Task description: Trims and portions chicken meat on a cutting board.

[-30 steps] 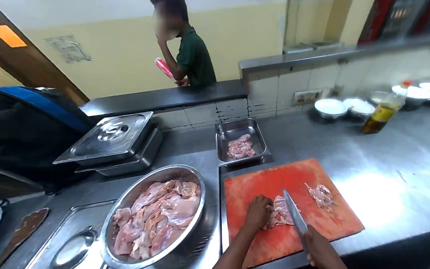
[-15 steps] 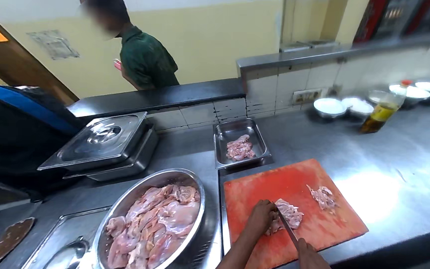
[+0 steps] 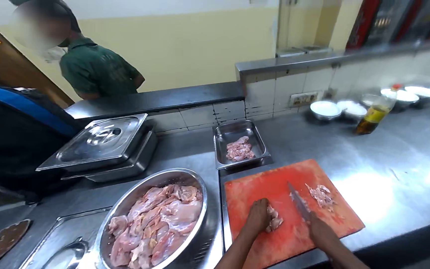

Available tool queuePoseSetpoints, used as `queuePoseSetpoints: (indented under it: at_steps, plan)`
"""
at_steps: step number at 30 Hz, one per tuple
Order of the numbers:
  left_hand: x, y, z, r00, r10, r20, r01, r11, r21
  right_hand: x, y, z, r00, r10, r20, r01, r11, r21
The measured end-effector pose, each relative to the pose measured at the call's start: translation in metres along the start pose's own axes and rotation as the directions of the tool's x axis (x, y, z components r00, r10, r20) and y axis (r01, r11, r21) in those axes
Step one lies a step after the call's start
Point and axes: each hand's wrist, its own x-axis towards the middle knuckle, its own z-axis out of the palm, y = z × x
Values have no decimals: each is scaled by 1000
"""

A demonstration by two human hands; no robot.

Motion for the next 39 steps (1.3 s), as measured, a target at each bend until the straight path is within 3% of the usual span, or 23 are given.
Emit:
queuePoseSetpoints:
  at_steps: [2, 5, 8, 11, 15, 18, 21, 23, 25, 28, 31, 36, 39]
  plan:
    - [-1, -1, 0, 999, -52, 12, 51, 997, 51, 8, 14, -11, 997, 68, -25, -67, 996, 58]
    - [0, -7, 1, 1000, -9, 12, 8, 998, 58, -1, 18, -10, 996, 73, -53, -58, 967, 248]
    - [-6, -5, -1, 999, 41, 8, -41, 999, -26, -25, 17, 12, 1000, 0, 16, -6, 928, 373]
    - [-7, -9, -3, 998, -49, -35, 44, 991, -125, -34, 18, 30, 989, -71, 133, 17, 929, 369]
    - [1, -10, -14, 996, -52, -71, 28, 952, -305, -35, 21, 34, 987, -73, 145, 1, 897, 443]
    - [-5, 11, -40, 996, 23, -82, -41, 975, -218, -31, 29, 33, 987, -86, 135, 2, 851, 525]
    - [-21, 28, -51, 985, 130, -115, -132, 991, -5, -27, 37, 30, 989, -86, 121, 1, 820, 572]
    - [-39, 27, -35, 981, 186, -49, -177, 972, 155, -29, 40, 28, 989, -73, 127, -15, 814, 580]
    - [-67, 21, -5, 980, 160, 118, -186, 950, 252, -33, 44, 28, 990, -70, 122, -14, 815, 580]
    - [-104, 7, 30, 929, 214, 303, -280, 940, 194, -38, 54, 33, 991, -84, 108, 6, 814, 581]
    - [-104, 9, 16, 951, 279, 131, -289, 955, 64, -44, 55, 35, 989, -90, 114, 2, 792, 611]
    - [-37, 0, -11, 992, 8, -128, -3, 999, 41, -47, 47, 35, 988, -103, 115, 0, 748, 664]
    - [-11, -9, -11, 985, -63, -163, 70, 997, 42, -50, 49, 37, 989, -103, 105, 6, 738, 675]
